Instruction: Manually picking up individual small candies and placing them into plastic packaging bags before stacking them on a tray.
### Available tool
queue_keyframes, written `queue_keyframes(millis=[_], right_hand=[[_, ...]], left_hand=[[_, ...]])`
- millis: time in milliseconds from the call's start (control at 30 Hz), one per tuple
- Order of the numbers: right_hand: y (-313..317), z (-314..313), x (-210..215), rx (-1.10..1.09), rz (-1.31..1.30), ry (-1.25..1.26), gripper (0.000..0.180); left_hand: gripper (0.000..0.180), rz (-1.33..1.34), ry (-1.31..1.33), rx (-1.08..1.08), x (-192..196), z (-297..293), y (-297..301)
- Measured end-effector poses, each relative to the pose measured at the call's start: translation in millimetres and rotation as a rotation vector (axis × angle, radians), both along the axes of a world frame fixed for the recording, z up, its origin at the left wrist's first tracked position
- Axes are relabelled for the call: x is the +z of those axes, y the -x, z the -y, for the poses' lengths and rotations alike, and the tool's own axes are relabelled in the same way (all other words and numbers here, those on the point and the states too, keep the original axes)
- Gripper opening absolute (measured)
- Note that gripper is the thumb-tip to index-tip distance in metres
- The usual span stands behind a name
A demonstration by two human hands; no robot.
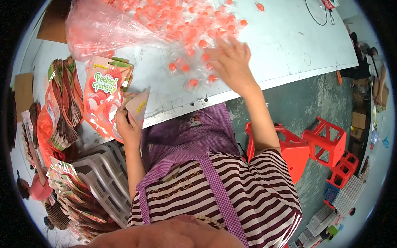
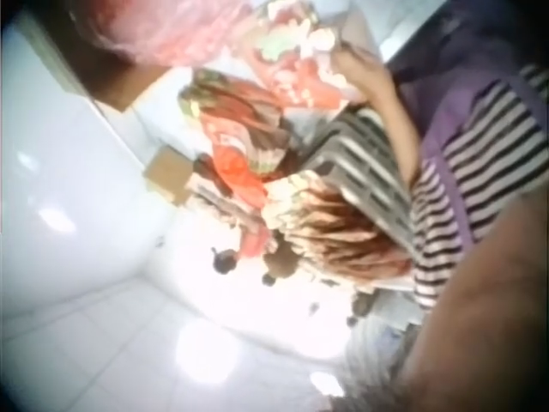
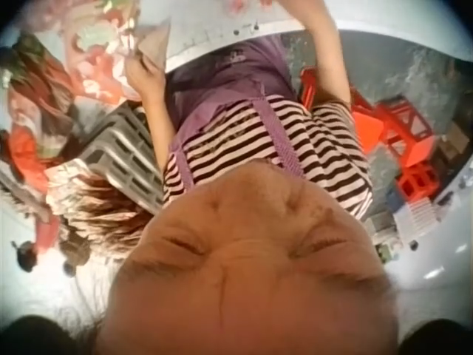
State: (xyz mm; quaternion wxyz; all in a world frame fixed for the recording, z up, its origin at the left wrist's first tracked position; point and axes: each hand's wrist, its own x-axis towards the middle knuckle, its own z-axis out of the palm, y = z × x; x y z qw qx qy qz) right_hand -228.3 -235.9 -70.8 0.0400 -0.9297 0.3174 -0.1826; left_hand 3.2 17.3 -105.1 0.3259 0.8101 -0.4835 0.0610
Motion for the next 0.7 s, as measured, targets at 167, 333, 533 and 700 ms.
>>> queue_keyframes(millis=[167, 333, 533, 700], right_hand=[[4.1, -23.8, 13.4, 0.049, 0.24, -0.016, 0.038], [-15.9, -52.4, 18.9, 0.198, 0.167, -0.104, 0.049], [-40.3, -45.4, 23.7, 0.213, 0.196, -0.141, 0.045], [-44.5, -32.3, 32.6, 0.203, 0.1, -0.235, 0.043]], left_hand=[[0.012, 0.004, 0.008, 0.004, 2.2, 1.1, 1.3], [0.012, -0.002, 0.014, 0.011, 1.3, -0.1, -0.4], [0.011, -0.003, 0.014, 0.011, 3.0, 1.9, 2.4], [0.011, -0.018, 0.031, 0.01, 4.1, 3.6, 3.3]])
